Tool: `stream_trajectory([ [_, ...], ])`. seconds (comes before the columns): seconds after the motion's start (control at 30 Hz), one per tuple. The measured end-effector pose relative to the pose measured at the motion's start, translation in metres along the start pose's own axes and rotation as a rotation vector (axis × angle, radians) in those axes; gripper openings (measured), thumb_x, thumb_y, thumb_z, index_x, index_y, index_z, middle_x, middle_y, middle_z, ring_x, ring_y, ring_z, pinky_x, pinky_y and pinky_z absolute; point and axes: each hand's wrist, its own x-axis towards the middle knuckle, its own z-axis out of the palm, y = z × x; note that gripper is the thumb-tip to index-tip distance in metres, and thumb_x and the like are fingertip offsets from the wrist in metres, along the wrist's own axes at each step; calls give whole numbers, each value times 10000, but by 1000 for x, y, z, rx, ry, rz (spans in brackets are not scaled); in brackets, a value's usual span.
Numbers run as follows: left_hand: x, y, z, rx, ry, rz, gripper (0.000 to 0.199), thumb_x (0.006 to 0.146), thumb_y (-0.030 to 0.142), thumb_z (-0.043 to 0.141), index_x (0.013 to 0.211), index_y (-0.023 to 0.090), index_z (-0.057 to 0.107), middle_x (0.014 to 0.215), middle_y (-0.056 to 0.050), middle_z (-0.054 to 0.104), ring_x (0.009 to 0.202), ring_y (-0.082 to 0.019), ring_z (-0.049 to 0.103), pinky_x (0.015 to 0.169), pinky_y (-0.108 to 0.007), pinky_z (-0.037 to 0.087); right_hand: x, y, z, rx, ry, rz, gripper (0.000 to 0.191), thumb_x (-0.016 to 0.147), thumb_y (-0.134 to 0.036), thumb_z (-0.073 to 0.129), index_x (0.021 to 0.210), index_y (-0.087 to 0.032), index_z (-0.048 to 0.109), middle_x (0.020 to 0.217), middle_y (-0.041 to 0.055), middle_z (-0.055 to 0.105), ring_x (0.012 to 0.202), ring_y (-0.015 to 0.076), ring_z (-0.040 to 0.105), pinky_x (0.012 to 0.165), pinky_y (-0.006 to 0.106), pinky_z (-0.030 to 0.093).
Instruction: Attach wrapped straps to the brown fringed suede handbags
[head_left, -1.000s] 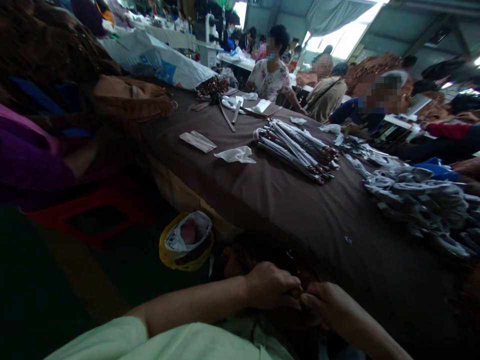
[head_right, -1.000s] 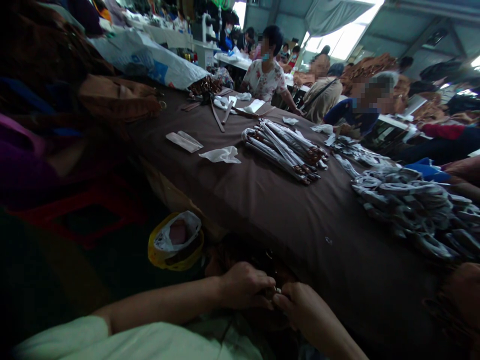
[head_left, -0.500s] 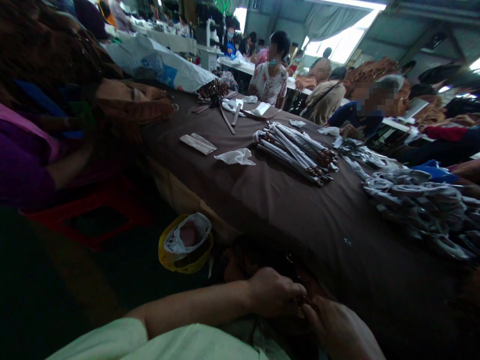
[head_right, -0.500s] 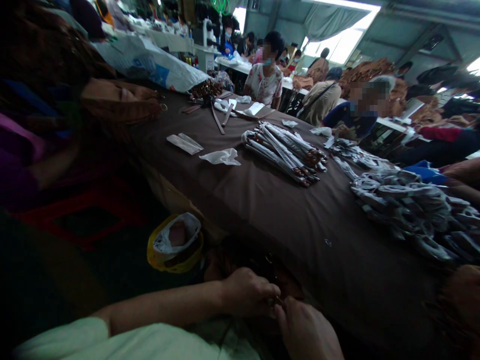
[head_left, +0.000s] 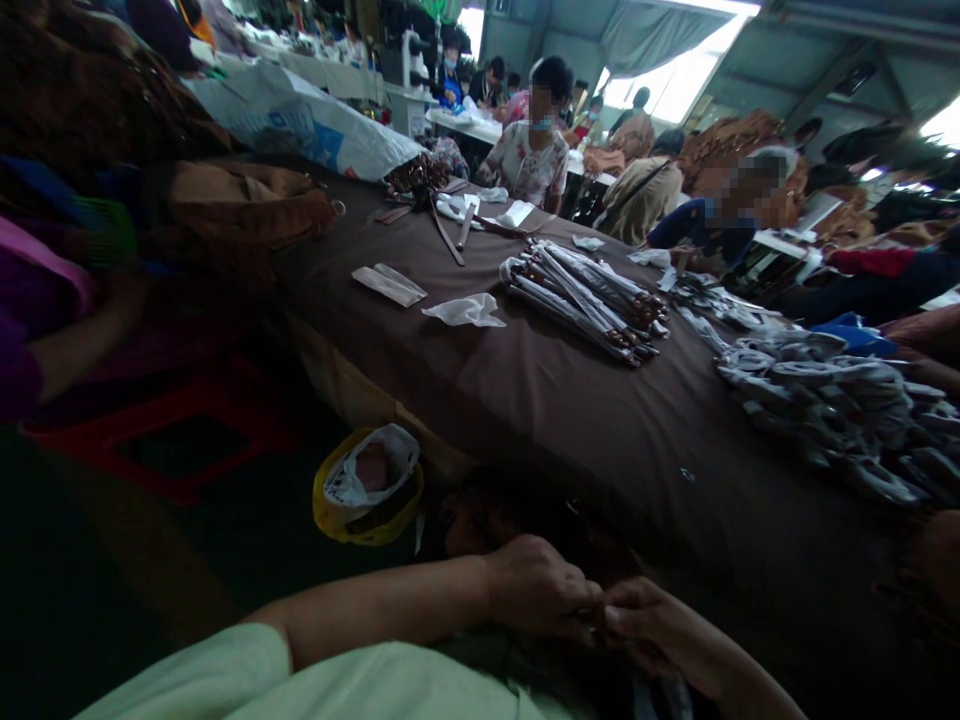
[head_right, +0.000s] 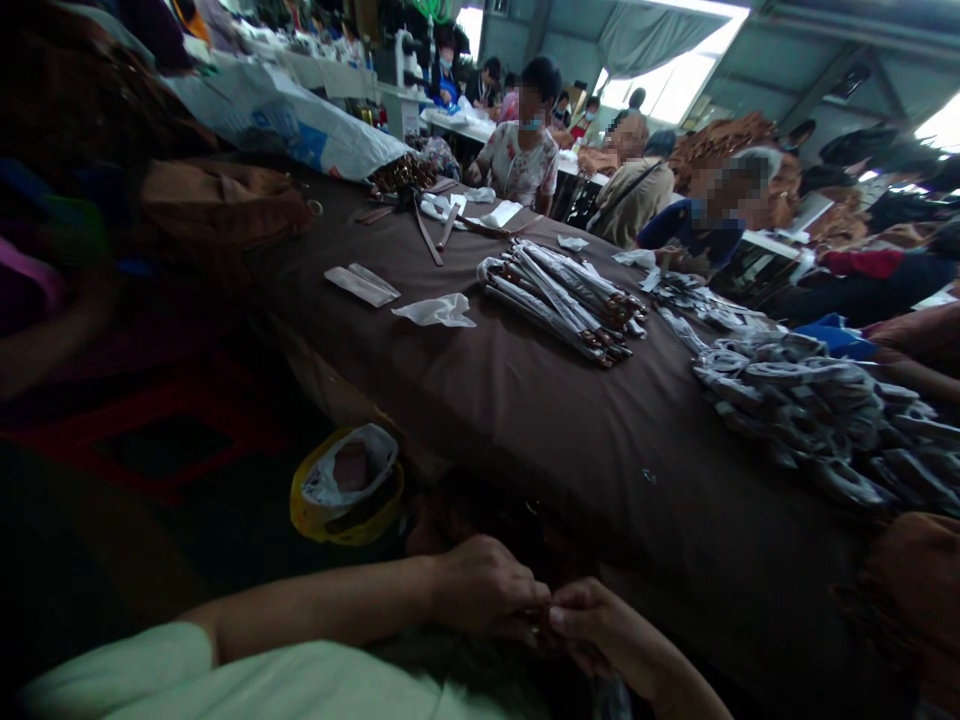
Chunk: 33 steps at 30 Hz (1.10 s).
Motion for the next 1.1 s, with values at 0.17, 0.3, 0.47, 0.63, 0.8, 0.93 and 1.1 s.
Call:
stream_trajectory([
  [0.17,0,2,10,-24,-98,-98,389,840,588,515,965,229,597,848,-10,702,708,-167,665,532,-239,416,-15,-34,29,-703,452,-6,298,831,-300,490,587,-173,605,576,72,624,532,169,569,496,264,294],
  [0.3,7,8,-1,-105,-108,-214,492,759,651,570,981,212,590,880,-35,703,797,-215,677,647,-270,466,-26,-48,36,-962,519,2,302,901,-259,424,759,-188,682,726,103,722,677,235,676,547,283,354],
  [0.47,11,14,-10,-141,-39,-333,548,732,666,591,990,183,574,849,-44,694,760,-217,673,633,-268,467,-28,-43,40,-989,702,-37,408,917,-410,452,1238,-178,548,1119,153,680,740,246,700,552,281,416],
  [0.63,10,12,7,-151,-104,-151,337,768,474,623,947,189,616,913,-31,696,817,-206,654,648,-247,462,-16,-61,63,-921,848,-36,643,932,-570,337,1380,-113,407,1143,192,630,755,255,693,569,292,448],
  [0.8,4,5,2,-277,-50,-123,285,843,434,554,853,157,624,852,-43,666,790,-160,607,710,-233,443,-12,-64,66,-710,815,-66,633,912,-540,407,1393,-129,407,1232,192,581,911,299,666,725,354,481],
  [0.93,-4,-4,-24,-561,54,-168,407,822,544,574,854,141,617,731,-4,587,667,-103,530,648,-207,403,-33,-27,35,-321,542,-237,849,670,-424,725,1415,-236,364,1165,78,634,992,268,624,840,334,470],
  [1.1,-14,-10,-39,-854,96,-410,499,765,613,602,873,126,612,725,8,535,642,-90,475,595,-193,390,-46,36,8,-75,428,-181,477,592,-464,740,961,-166,684,830,62,682,862,292,639,764,345,513],
])
